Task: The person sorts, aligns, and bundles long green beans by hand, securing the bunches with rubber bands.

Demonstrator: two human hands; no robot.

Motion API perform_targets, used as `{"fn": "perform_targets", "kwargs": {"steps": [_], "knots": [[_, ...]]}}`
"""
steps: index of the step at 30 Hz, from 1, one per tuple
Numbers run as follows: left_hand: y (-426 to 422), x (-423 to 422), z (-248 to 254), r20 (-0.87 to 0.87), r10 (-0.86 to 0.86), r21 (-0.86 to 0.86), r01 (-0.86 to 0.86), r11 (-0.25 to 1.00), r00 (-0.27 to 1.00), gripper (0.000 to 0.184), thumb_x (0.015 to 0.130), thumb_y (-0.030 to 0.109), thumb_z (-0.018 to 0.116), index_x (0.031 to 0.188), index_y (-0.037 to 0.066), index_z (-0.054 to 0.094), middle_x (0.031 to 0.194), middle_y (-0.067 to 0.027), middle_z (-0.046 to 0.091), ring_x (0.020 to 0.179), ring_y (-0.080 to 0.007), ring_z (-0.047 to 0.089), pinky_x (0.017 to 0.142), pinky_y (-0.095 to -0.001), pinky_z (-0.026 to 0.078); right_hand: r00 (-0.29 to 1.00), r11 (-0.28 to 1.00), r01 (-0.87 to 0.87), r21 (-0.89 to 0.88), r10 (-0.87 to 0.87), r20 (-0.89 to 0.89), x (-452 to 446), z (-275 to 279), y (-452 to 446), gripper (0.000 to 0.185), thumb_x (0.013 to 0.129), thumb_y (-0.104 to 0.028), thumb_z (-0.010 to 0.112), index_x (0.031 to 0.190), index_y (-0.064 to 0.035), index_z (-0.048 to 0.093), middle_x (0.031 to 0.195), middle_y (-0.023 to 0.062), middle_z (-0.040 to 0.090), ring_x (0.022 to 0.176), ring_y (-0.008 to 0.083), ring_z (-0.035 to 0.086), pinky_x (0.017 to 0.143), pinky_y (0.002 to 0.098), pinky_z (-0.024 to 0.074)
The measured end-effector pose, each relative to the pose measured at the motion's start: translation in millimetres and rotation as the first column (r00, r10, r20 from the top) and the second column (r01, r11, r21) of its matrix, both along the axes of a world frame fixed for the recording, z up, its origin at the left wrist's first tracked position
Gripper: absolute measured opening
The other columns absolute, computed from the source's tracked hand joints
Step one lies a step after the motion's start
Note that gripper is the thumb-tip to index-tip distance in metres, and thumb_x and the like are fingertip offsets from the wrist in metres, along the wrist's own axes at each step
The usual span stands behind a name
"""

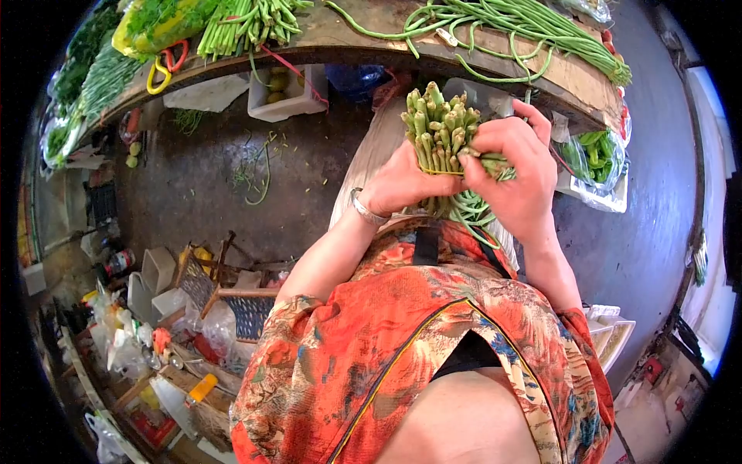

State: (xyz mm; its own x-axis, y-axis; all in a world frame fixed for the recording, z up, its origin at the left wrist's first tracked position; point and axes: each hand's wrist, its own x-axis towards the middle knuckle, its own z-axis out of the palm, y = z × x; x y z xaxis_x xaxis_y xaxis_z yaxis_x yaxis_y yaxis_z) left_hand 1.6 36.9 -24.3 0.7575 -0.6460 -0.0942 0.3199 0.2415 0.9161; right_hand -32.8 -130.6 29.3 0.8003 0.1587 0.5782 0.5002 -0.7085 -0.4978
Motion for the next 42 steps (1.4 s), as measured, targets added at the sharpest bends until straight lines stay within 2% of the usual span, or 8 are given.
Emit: {"fn": "perform_targets", "kwargs": {"steps": [2,9,11,18,22,29,37,42], "knots": [[2.6,0.6,-3.2,0.050,-0.034,0.038,0.032,0.999,0.998,0.053,0.071,0.007,0.076,0.120,0.003,0.056,0.109,-0.0018,0.062,0.098,-0.0089,0.056,0.085,-0.0275,0.049,0.999,0.999,-0.033,-0.024,0.033,0.009,-2.3,3.3,-0.5,0.015,0.069,-0.006,0.072,0.076,-0.0087,0.058,0.077,0.0027,0.063,0.081,0.0179,0.063,0.098,0.0409,0.0372],[-1.7,-8.8,-8.4,-0.038,-0.013,-0.021,0.012,1.000,0.999,0.051,0.073,0.003,0.074,0.119,0.003,0.055,0.106,-0.0009,0.064,0.095,-0.0096,0.060,0.085,-0.0271,0.049,0.871,0.729,0.162,0.665,0.211,-0.444,-2.3,-13.7,-13.4,0.017,0.072,-0.008,0.071,0.086,-0.0061,0.063,0.084,0.0041,0.063,0.083,0.0188,0.060,0.091,0.0365,0.0421],[-3.9,-11.1,-11.9,-0.059,0.044,-0.059,-0.047,0.997,0.997,0.052,0.072,0.003,0.075,0.120,0.003,0.054,0.105,-0.0007,0.064,0.096,-0.0096,0.059,0.085,-0.0272,0.049,0.916,0.917,0.100,0.386,0.066,-0.395,-0.7,-14.9,-15.4,0.020,0.072,-0.010,0.069,0.091,-0.0057,0.063,0.087,0.0043,0.063,0.089,0.0205,0.058,0.090,0.0359,0.0413],[-5.5,-14.6,-10.6,0.001,0.117,0.022,-0.117,0.993,0.993,0.043,0.070,0.008,0.075,0.110,0.002,0.060,0.100,-0.0001,0.063,0.090,-0.0082,0.057,0.080,-0.0262,0.048,0.961,0.988,0.111,-0.107,-0.134,-0.243,-0.9,4.5,-7.6,0.018,0.074,-0.014,0.066,0.091,-0.0080,0.065,0.082,0.0068,0.062,0.085,0.0260,0.059,0.091,0.0389,0.0397],[-5.5,-15.0,-9.8,0.051,0.122,0.057,-0.124,0.991,0.991,0.041,0.070,0.009,0.075,0.109,0.002,0.061,0.098,0.0003,0.063,0.088,-0.0076,0.057,0.079,-0.0261,0.048,0.967,0.983,0.039,-0.180,-0.083,-0.242,1.5,5.8,-15.1,0.018,0.075,-0.018,0.065,0.089,-0.0077,0.065,0.077,0.0078,0.060,0.081,0.0278,0.059,0.088,0.0403,0.0402],[-7.4,-13.9,-7.9,0.138,0.037,0.146,-0.058,0.988,0.990,0.042,0.071,0.007,0.075,0.109,0.002,0.060,0.097,0.0005,0.064,0.088,-0.0069,0.057,0.079,-0.0254,0.048,0.931,0.972,-0.102,-0.214,0.018,-0.364,8.2,17.3,-25.5,0.019,0.074,-0.019,0.066,0.090,-0.0082,0.065,0.077,0.0094,0.058,0.079,0.0289,0.058,0.086,0.0399,0.0401],[-10.2,-13.2,-9.9,0.074,0.068,0.120,-0.077,0.990,0.995,0.043,0.071,0.007,0.075,0.110,0.002,0.060,0.097,0.0005,0.064,0.087,-0.0068,0.058,0.079,-0.0255,0.048,0.886,0.996,-0.057,0.073,0.084,-0.455,15.6,1.2,-23.2,0.022,0.071,-0.015,0.066,0.088,-0.0019,0.064,0.074,0.0139,0.056,0.068,0.0310,0.057,0.061,0.0377,0.0443],[-7.9,-13.4,-11.0,0.111,0.048,0.167,-0.066,0.984,0.993,0.042,0.070,0.007,0.075,0.110,0.002,0.060,0.096,0.0005,0.065,0.086,-0.0071,0.058,0.079,-0.0252,0.049,0.868,0.991,-0.066,0.114,0.114,-0.483,15.3,-4.2,-26.3,0.023,0.072,-0.015,0.066,0.090,-0.0024,0.064,0.075,0.0140,0.056,0.071,0.0308,0.057,0.064,0.0379,0.0442]]}}
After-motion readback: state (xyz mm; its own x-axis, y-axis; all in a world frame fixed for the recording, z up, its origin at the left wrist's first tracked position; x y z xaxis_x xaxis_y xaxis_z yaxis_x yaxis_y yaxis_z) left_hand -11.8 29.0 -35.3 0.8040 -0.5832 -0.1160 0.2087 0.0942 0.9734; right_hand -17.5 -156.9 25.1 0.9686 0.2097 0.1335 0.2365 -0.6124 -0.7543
